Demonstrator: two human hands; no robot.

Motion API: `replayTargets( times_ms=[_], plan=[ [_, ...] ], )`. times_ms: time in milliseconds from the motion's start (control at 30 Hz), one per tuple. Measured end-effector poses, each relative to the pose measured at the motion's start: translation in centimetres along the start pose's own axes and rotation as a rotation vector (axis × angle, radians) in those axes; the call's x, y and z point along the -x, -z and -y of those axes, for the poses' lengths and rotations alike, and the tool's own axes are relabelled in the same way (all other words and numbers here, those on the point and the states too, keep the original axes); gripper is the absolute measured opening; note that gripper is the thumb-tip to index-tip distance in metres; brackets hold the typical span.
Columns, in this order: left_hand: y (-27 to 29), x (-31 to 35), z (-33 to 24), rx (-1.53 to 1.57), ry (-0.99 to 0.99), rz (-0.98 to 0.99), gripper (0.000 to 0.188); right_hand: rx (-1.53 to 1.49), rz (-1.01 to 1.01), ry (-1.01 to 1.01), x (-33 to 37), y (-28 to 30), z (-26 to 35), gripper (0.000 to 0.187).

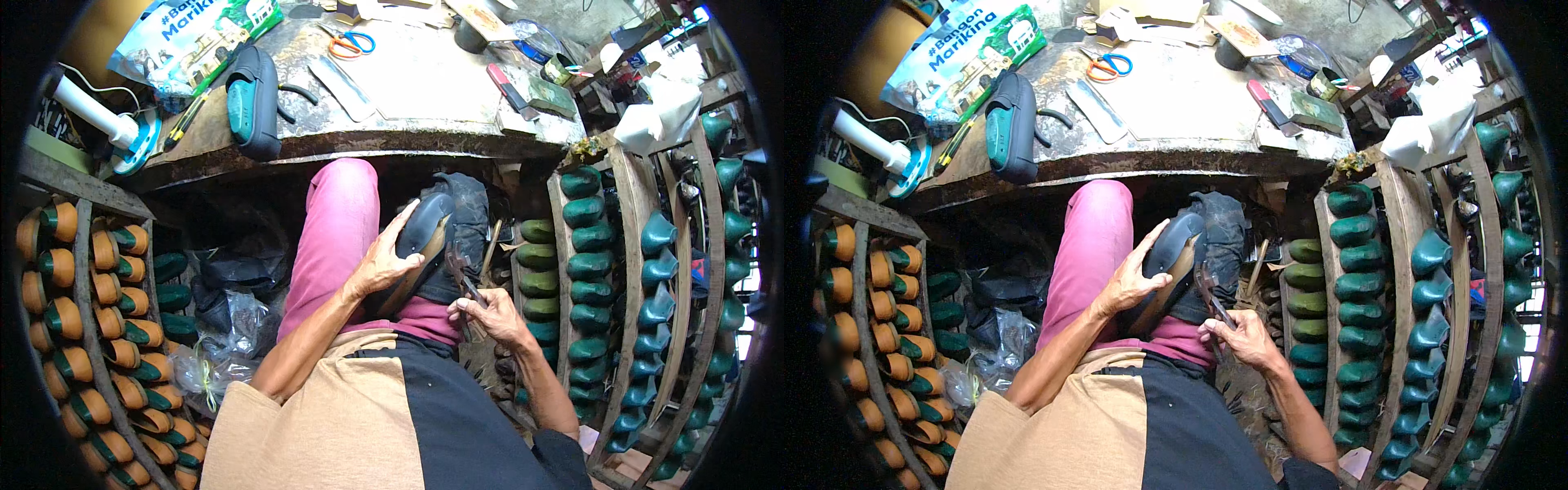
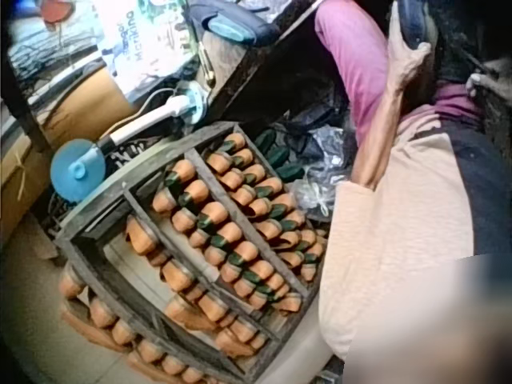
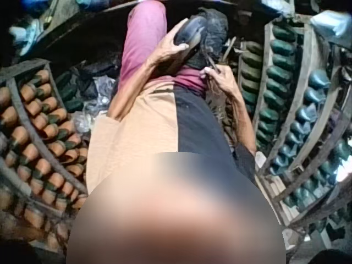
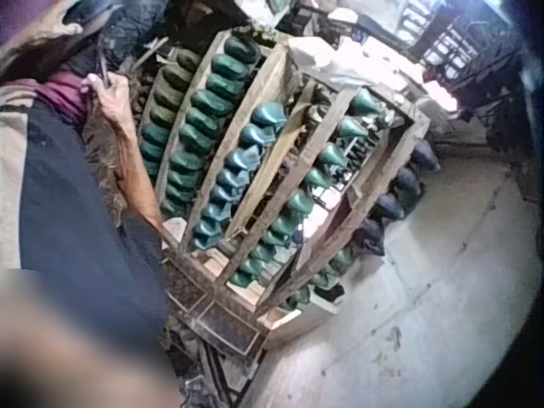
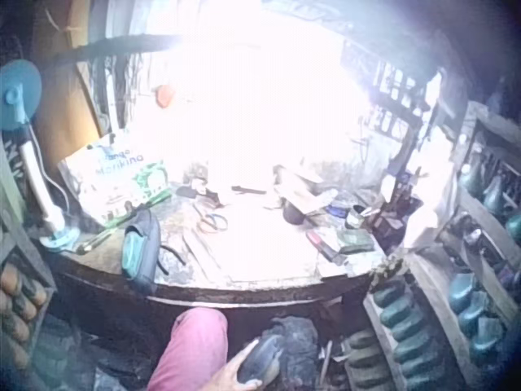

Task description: The person uses a hammer and a curved metal tool to tap and shape the sole edge of a black slip-on shoe. They repeatedly reposition the shoe, tap along the perimeter, and briefly inspect the finished pair.

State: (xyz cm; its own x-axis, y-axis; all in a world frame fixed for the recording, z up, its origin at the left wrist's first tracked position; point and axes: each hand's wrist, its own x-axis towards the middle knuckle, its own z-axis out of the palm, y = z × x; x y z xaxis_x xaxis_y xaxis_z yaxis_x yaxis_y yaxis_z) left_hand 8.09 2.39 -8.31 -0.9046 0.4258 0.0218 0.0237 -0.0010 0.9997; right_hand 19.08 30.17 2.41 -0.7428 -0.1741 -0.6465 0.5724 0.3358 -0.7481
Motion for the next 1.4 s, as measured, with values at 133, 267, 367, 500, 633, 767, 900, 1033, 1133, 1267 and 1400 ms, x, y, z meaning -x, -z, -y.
replayTargets(
  times_ms=[133, 267, 367, 500, 633, 767, 900, 1033, 1133, 1267, 1400],
  plan=[
    [-0.6, 0.1, -0.7, -0.097, -0.047, -0.095, 0.112, 0.324, 0.051, -0.105, -2.2, 2.0, 4.0, 0.028],
    [-1.6, -0.2, -1.1, -0.204, -0.027, -0.099, 0.111, 0.66, 0.088, -0.132, -3.8, 3.7, 8.5, 0.035],
    [-2.0, -0.7, -0.9, -0.192, 0.021, -0.057, 0.11, 0.885, 0.121, 0.101, -5.2, 5.1, 10.7, 0.047],
    [-1.9, -1.1, -0.7, -0.165, 0.023, -0.089, 0.109, 1.041, 0.096, 0.276, -6.8, 5.0, 10.6, 0.046],
    [-2.2, -0.9, -1.1, -0.184, 0.115, -0.11, 0.105, 0.961, 0.2, 0.115, -7.3, 4.5, 11.1, 0.047],
    [-2.5, -1.0, -2.0, -0.092, 0.132, -0.175, 0.101, 0.946, 0.243, 0.003, -7.9, 5.2, 14.5, 0.053],
    [-2.2, -1.3, -2.7, -0.063, 0.14, -0.148, 0.099, 0.999, 0.222, 0.018, -8.0, 4.9, 15.9, 0.056],
    [-1.5, -1.1, -2.9, -0.047, 0.162, -0.117, 0.1, 0.996, 0.125, 0.124, -6.9, 3.1, 13.2, 0.051],
    [-1.0, -1.0, -2.7, -0.041, 0.154, -0.087, 0.101, 0.925, 0.064, 0.177, -6.5, 2.5, 10.6, 0.045],
    [-0.8, -1.4, -2.5, -0.088, 0.159, -0.066, 0.107, 0.836, 0.027, 0.236, -8.0, 2.9, 8.4, 0.047],
    [-0.2, -1.7, -2.4, 0.065, 0.186, -0.109, 0.093, 0.84, 0.016, 0.297, -8.9, 3.4, 7.3, 0.049]
  ],
)
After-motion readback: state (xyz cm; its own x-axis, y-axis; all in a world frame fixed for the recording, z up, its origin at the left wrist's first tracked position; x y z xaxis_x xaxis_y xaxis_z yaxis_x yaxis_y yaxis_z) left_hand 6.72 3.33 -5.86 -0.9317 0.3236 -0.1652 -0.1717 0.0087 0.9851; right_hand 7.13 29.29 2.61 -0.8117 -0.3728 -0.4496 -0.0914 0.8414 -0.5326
